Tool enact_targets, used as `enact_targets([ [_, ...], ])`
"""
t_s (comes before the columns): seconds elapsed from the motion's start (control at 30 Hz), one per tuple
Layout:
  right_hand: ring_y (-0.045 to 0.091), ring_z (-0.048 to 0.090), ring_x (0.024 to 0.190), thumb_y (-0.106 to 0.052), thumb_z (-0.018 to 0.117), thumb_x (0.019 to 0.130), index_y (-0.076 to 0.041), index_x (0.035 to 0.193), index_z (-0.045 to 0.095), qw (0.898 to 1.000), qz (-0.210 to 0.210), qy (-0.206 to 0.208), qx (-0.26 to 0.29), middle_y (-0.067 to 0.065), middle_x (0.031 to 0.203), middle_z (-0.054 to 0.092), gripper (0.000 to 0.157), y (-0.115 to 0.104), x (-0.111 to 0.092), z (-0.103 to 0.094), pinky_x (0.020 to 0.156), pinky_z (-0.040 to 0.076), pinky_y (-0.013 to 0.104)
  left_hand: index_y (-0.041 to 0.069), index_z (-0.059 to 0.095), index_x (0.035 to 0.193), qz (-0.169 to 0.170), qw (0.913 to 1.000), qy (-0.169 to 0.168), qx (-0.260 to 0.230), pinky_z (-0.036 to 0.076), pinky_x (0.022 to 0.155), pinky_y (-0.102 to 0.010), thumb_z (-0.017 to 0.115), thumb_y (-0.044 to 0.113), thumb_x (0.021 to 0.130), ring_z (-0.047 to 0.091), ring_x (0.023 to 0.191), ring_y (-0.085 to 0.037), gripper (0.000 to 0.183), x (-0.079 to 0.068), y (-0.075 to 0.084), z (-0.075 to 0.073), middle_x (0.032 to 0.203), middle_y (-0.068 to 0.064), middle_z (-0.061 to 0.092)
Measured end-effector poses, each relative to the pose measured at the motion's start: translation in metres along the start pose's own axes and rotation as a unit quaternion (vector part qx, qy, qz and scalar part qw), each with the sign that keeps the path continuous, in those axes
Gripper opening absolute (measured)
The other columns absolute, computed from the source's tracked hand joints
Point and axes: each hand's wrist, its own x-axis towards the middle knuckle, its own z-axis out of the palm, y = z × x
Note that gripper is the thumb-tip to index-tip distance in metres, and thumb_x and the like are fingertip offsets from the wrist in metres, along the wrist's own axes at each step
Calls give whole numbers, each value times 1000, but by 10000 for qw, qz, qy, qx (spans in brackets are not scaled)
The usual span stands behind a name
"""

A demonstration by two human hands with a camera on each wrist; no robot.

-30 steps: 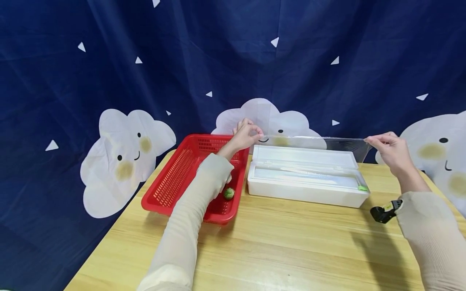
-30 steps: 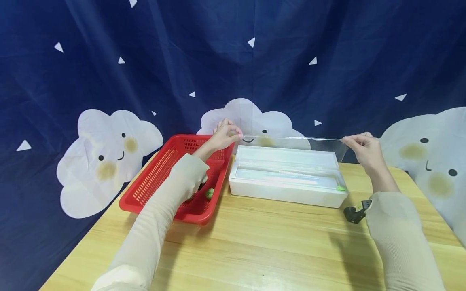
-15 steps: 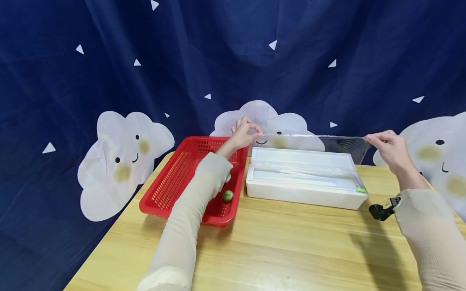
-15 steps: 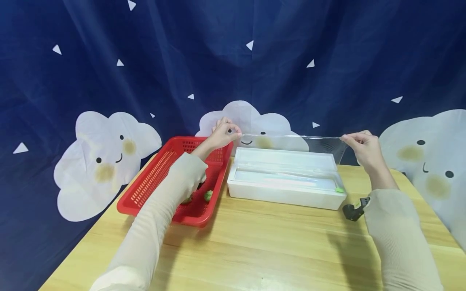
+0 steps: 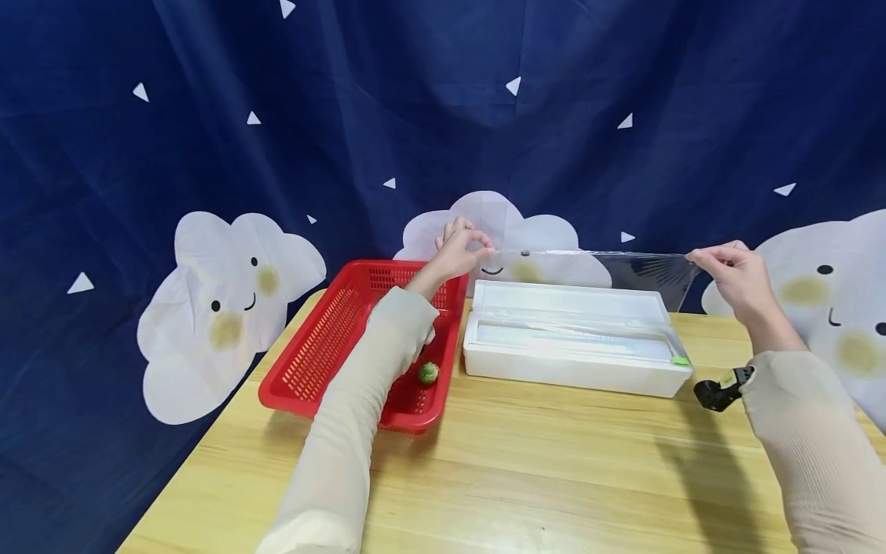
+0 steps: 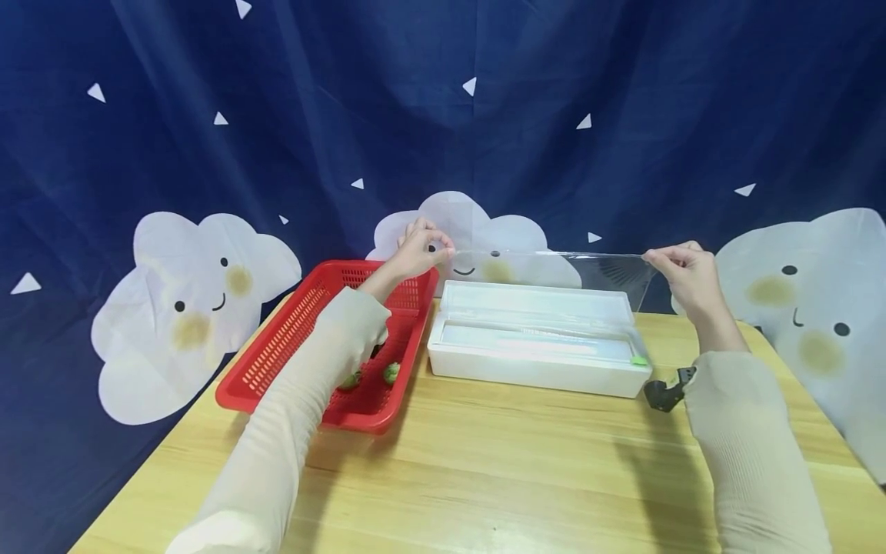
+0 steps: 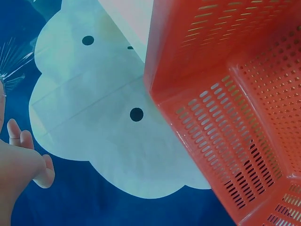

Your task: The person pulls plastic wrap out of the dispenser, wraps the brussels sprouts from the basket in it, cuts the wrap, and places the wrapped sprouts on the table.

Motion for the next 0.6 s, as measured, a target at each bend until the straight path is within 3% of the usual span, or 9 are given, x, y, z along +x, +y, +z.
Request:
enact_targets([
  [0.6, -3, 38, 82, -16, 56, 91, -40, 79, 67, 10000, -52, 32, -73, -17, 81, 43, 29, -11, 6, -6, 69, 33, 7, 10, 69, 90, 124, 9996, 163, 174, 18, 90, -41, 59, 22, 88, 30, 108, -21, 16, 4, 7, -9, 106, -6, 40],
])
